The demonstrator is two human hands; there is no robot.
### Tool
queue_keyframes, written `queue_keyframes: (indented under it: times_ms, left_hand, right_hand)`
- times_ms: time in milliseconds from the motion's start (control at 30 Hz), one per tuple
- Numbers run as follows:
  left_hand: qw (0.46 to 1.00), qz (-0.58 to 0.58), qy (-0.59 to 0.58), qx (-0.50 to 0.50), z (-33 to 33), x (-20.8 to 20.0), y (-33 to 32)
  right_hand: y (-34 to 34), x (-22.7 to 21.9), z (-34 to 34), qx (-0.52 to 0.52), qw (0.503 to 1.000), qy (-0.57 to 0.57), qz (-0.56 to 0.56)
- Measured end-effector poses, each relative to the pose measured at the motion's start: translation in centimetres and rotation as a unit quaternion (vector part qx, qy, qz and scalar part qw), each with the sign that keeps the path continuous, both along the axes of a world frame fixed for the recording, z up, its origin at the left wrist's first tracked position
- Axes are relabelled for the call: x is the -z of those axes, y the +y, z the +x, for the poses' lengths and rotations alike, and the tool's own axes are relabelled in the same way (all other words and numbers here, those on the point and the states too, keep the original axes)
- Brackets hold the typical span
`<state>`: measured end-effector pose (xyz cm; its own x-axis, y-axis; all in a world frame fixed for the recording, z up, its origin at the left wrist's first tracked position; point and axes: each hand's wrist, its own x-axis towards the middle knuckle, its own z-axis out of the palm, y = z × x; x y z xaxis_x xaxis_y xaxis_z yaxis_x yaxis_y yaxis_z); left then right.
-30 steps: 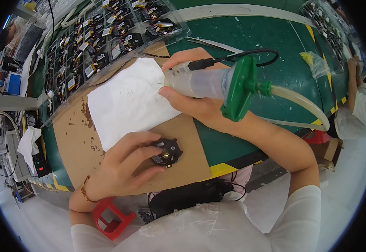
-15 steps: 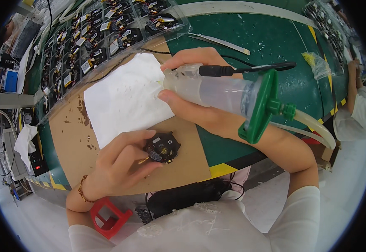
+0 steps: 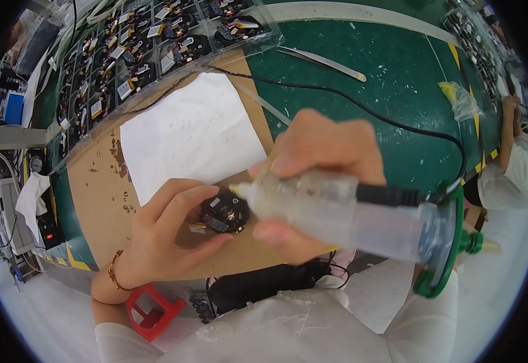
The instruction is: Applying adhesive to electronic components using a dispensing syringe.
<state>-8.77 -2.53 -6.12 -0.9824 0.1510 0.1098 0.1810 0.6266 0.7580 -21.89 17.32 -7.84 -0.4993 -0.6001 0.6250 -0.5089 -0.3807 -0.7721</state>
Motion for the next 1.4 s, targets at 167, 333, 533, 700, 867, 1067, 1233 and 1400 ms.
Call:
queue_keyframes:
  times_ms: [167, 333, 533, 700, 867, 1067, 1233, 1400]
  left_hand:
    - [1.000, -0.004, 0.016, -0.004, 0.1, 0.2, 0.0]
    - [1.000, -0.007, 0.014, -0.002, 0.0, 0.0, 0.0]
    - [1.000, -0.013, 0.020, 0.002, -0.1, 0.1, -0.1]
    - [1.000, -0.011, 0.028, 0.000, -0.1, 0.1, -0.1]
    - [0.999, -0.010, 0.030, 0.002, -0.1, 0.3, 0.0]
    - [0.999, -0.019, 0.027, 0.001, 0.1, 0.2, 0.0]
    - [0.999, -0.019, 0.030, 0.001, -0.1, 0.2, 0.0]
    - [0.999, -0.027, 0.035, 0.001, -0.1, 0.2, 0.0]
  right_hand:
    - [-0.2, -0.5, 1.8, -0.053, 0.995, 0.047, 0.065]
    - [-1.1, 0.9, 2.3, -0.057, 0.996, 0.073, 0.020]
    - [-1.9, 1.2, 2.5, -0.039, 0.993, 0.110, 0.013]
    - [-2.2, 1.3, 2.5, -0.044, 0.990, 0.131, 0.020]
    - [-2.1, 1.7, 2.5, -0.049, 0.990, 0.131, 0.014]
    - [-2.2, 1.5, 2.6, -0.048, 0.990, 0.135, 0.006]
    - [-2.2, 1.7, 2.5, -0.048, 0.989, 0.139, 0.002]
    - [-2.2, 1.6, 2.5, -0.051, 0.988, 0.146, 0.015]
